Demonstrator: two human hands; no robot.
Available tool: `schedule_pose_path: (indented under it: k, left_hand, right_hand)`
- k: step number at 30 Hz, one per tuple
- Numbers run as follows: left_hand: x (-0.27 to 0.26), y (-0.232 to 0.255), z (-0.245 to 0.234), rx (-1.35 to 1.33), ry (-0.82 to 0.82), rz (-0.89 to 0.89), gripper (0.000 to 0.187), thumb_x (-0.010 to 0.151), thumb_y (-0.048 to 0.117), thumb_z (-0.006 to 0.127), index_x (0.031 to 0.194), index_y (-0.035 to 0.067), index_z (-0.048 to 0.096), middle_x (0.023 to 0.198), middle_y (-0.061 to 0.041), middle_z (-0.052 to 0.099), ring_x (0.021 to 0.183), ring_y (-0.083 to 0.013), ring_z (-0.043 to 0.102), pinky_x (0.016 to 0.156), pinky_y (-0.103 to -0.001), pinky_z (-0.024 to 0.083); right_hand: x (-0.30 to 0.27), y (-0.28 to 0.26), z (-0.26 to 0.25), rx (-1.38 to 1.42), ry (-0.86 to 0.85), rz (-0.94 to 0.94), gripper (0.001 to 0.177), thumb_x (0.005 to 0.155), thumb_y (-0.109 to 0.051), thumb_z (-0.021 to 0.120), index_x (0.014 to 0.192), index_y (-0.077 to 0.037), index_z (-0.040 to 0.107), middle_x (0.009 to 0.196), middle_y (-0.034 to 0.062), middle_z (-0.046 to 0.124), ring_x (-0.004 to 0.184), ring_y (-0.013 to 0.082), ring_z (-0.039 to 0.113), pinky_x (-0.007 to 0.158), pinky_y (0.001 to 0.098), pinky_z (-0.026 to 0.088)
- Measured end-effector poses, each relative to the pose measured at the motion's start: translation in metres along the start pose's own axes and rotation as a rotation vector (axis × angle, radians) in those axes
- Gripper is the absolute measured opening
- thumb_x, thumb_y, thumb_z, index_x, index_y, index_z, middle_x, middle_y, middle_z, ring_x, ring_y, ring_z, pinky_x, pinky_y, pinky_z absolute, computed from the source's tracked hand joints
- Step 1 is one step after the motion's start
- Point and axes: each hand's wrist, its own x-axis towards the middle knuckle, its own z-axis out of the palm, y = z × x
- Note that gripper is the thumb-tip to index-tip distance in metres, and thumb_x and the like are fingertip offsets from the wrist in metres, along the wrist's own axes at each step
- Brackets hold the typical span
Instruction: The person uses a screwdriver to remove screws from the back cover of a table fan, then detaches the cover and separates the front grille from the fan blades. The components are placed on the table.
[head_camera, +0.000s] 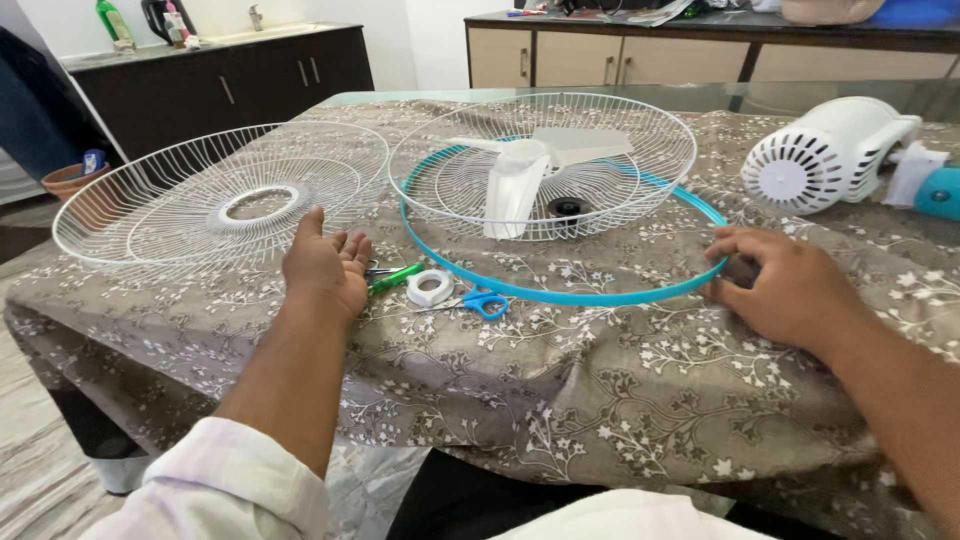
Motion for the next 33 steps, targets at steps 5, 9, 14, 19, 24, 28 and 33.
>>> schedule_pose_path:
  k: [5,9,14,19,24,28,33]
  left_hand:
    - [-0.002,-0.008,0.018,0.258,-0.121,-0.115,0.071,0.097,0.034,0.06,0.154,0.004,0.031,0.145,-0.029,0.049,0.13,-0.0383,0.056,0.106,-0.041,0.051]
    - [-0.014,-0.014,0.039,0.625,-0.237,-0.09,0.065,0.095,0.036,0.065,0.144,-0.001,0.045,0.137,-0.023,0.056,0.122,-0.0313,0.062,0.1,-0.038,0.056]
    - [-0.034,-0.016,0.073,0.979,-0.24,-0.057,0.063,0.093,0.04,0.072,0.132,-0.008,0.061,0.131,-0.025,0.061,0.107,-0.0277,0.063,0.086,-0.039,0.053]
    - [-0.057,-0.024,0.085,1.162,-0.215,0.059,0.07,0.092,0.04,0.073,0.136,-0.012,0.054,0.132,-0.03,0.065,0.114,-0.0345,0.069,0.09,-0.045,0.054]
    - [-0.08,-0.043,0.091,1.545,-0.249,0.381,0.079,0.095,0.05,0.063,0.157,0.014,0.031,0.159,-0.036,0.017,0.146,-0.0536,0.019,0.117,-0.058,0.026]
    - [-0.097,-0.05,0.097,1.659,-0.224,0.337,0.058,0.099,0.057,0.049,0.144,0.022,0.057,0.168,-0.031,-0.001,0.154,-0.0542,-0.005,0.12,-0.068,0.009]
    - [-0.112,-0.046,0.109,1.82,-0.291,0.639,0.06,0.098,0.058,0.046,0.141,0.019,0.057,0.162,-0.026,0.022,0.152,-0.0493,0.007,0.114,-0.076,-0.002]
  right_hand:
    - [0.001,0.004,0.005,-0.02,0.267,-0.269,0.042,0.076,-0.04,0.082,0.113,-0.022,0.077,0.14,0.0087,0.062,0.119,0.032,0.064,0.099,0.0453,0.051]
    - [-0.002,-0.001,0.0,0.018,0.079,-0.037,0.045,0.076,-0.041,0.082,0.117,-0.024,0.076,0.123,0.006,0.071,0.109,0.0284,0.069,0.097,0.0444,0.054]
    - [-0.005,-0.003,-0.004,0.047,0.103,-0.014,0.043,0.079,-0.028,0.075,0.122,-0.025,0.075,0.119,0.008,0.072,0.109,0.0285,0.069,0.098,0.0428,0.055]
    - [-0.007,0.002,-0.001,0.052,0.357,-0.164,0.059,0.085,-0.012,0.058,0.143,-0.013,0.058,0.144,0.0147,0.057,0.127,0.036,0.056,0.107,0.0468,0.044]
    - [-0.01,-0.002,-0.003,0.084,0.257,-0.093,0.056,0.087,-0.018,0.057,0.142,-0.015,0.056,0.149,0.0123,0.053,0.136,0.0336,0.052,0.113,0.0478,0.041]
    - [-0.011,-0.008,-0.007,0.061,0.207,-0.042,0.058,0.091,-0.032,0.061,0.145,-0.014,0.052,0.148,0.0141,0.053,0.132,0.0345,0.053,0.11,0.0498,0.042]
    - [-0.011,-0.01,-0.008,0.053,0.185,-0.03,0.057,0.091,-0.041,0.063,0.14,-0.013,0.056,0.144,0.0143,0.055,0.13,0.0342,0.055,0.109,0.0493,0.044]
